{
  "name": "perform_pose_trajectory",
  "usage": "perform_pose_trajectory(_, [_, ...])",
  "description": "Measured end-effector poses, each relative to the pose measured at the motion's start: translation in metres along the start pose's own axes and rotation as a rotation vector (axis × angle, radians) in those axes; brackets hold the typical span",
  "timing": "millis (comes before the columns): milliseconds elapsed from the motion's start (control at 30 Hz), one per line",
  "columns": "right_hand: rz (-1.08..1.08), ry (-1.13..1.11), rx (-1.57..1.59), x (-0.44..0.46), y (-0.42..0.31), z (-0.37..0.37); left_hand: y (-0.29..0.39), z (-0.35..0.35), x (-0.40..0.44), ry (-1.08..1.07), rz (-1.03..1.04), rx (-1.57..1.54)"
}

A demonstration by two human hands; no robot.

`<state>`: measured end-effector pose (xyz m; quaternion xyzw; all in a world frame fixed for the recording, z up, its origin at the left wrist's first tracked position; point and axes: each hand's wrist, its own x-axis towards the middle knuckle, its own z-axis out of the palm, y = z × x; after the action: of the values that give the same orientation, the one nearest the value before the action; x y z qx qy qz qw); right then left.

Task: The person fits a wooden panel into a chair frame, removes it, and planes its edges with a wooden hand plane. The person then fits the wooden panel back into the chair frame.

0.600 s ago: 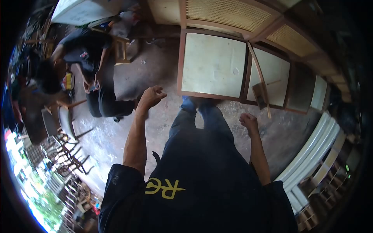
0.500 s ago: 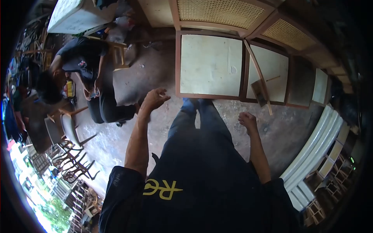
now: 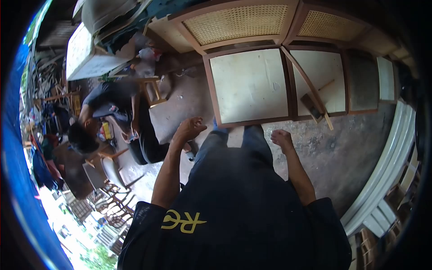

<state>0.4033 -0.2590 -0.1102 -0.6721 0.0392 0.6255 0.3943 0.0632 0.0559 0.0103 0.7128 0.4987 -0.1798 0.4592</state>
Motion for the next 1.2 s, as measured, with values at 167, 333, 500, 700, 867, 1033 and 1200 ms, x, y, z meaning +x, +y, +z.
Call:
perform_pose_trajectory(167, [0.065, 0.151, 0.260, 0.024, 0.006, 0.044, 0.005, -0.033, 0.043, -0.013, 0.047, 0.054])
perform_pose_trajectory(333, [0.037, 0.288, 0.594, 0.064, 0.040, 0.127, -0.048, -0.067, 0.150, -0.053, 0.287, 0.139])
perform_pose_trajectory(500, [0.129, 0.408, 0.696, 0.082, 0.063, 0.208, -0.061, -0.097, 0.283, -0.200, 0.475, 0.381])
perform_pose_trajectory(700, [0.118, 0.594, 0.682, 0.109, 0.088, 0.252, 0.013, -0.092, 0.355, -0.159, 0.510, 0.327])
perform_pose_trajectory(867, [0.025, 0.793, 0.742, 0.149, 0.103, 0.270, 0.025, -0.054, 0.428, -0.159, 0.590, 0.430])
perform_pose_trajectory(1033, [-0.128, 0.835, 0.849, 0.174, 0.110, 0.283, 0.028, -0.027, 0.460, -0.176, 0.593, 0.656])
perform_pose_trajectory(1200, [-0.093, 0.913, 0.872, 0.188, 0.095, 0.290, 0.028, -0.021, 0.458, -0.074, 0.598, 0.701])
